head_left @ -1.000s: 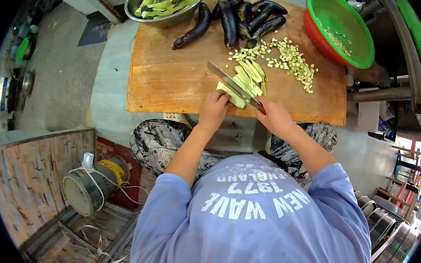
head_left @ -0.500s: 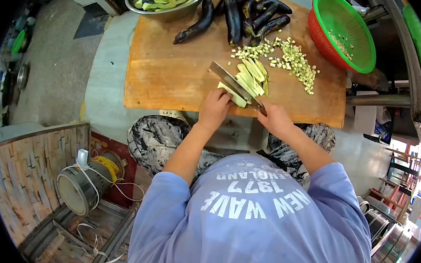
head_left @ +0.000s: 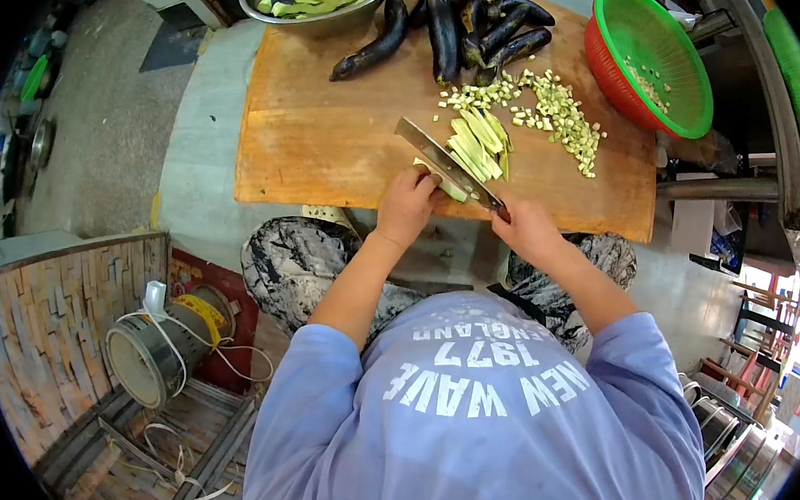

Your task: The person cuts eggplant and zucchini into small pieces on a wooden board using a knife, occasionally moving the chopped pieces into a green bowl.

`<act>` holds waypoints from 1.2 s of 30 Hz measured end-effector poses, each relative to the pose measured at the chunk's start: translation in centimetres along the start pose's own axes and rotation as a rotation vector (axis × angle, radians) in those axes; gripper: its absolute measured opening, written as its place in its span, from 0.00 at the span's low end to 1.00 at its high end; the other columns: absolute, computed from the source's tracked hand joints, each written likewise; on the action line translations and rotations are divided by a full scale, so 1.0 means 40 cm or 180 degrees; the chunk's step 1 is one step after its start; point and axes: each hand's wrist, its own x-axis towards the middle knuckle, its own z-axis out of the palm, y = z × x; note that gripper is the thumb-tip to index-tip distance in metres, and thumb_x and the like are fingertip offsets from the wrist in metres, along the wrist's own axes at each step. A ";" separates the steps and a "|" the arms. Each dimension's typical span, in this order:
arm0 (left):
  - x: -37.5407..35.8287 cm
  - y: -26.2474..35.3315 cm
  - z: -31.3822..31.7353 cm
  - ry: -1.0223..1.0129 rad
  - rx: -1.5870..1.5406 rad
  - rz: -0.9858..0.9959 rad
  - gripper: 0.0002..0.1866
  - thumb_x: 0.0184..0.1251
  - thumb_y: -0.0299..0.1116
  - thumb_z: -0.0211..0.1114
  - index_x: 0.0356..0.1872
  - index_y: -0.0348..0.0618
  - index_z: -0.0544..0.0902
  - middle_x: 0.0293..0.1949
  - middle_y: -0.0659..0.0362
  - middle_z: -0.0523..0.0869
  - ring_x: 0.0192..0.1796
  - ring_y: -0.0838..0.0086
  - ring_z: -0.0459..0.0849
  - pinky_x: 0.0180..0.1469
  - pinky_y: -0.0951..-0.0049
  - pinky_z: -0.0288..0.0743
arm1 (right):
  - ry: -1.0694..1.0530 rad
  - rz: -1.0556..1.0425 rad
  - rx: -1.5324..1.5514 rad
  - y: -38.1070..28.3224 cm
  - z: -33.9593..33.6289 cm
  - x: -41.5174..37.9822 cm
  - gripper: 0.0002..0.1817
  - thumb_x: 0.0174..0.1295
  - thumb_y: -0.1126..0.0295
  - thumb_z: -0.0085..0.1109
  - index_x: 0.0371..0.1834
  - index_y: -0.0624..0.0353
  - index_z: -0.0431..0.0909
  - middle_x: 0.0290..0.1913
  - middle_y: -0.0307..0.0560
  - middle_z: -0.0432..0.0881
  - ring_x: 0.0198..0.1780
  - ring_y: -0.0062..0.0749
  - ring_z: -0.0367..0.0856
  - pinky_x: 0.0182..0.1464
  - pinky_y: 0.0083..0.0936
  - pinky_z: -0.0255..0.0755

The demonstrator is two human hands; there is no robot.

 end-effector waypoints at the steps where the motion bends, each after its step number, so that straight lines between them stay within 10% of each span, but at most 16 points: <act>1: -0.004 0.000 0.003 0.0037 -0.0038 -0.0038 0.13 0.50 0.27 0.71 0.38 0.42 0.81 0.41 0.54 0.81 0.43 0.56 0.80 0.42 0.60 0.77 | -0.0076 0.0009 -0.0131 -0.013 -0.017 -0.004 0.09 0.61 0.65 0.57 0.37 0.60 0.76 0.30 0.60 0.83 0.34 0.59 0.82 0.39 0.51 0.75; 16: 0.074 0.042 0.056 -0.0003 -0.0189 -0.0412 0.13 0.53 0.24 0.68 0.40 0.40 0.79 0.42 0.51 0.80 0.41 0.53 0.80 0.42 0.59 0.76 | 0.0298 0.0226 0.0159 0.037 -0.012 0.022 0.12 0.59 0.66 0.58 0.40 0.64 0.73 0.28 0.60 0.83 0.33 0.58 0.83 0.37 0.48 0.75; 22: 0.141 0.085 -0.119 0.1325 -0.0843 -0.0753 0.09 0.54 0.20 0.60 0.35 0.41 0.81 0.40 0.53 0.80 0.40 0.55 0.80 0.45 0.60 0.73 | 0.0798 -0.0244 -0.0379 0.004 0.011 -0.020 0.14 0.58 0.67 0.60 0.44 0.58 0.69 0.31 0.56 0.82 0.32 0.55 0.82 0.33 0.46 0.75; 29: 0.171 0.115 -0.154 -0.2231 -0.0079 0.0603 0.08 0.59 0.24 0.59 0.36 0.43 0.84 0.40 0.56 0.83 0.48 0.58 0.78 0.53 0.61 0.71 | 0.0849 -0.0502 -0.0667 0.026 0.078 -0.028 0.16 0.57 0.68 0.62 0.44 0.57 0.67 0.38 0.56 0.78 0.34 0.54 0.82 0.34 0.45 0.77; 36: 0.204 0.069 -0.076 -0.2352 0.0019 0.0398 0.08 0.63 0.28 0.58 0.38 0.46 0.85 0.41 0.55 0.83 0.51 0.58 0.78 0.53 0.61 0.72 | 0.0810 -0.0731 -0.0966 0.036 0.100 -0.061 0.11 0.57 0.68 0.60 0.40 0.57 0.69 0.34 0.54 0.77 0.35 0.49 0.82 0.33 0.40 0.78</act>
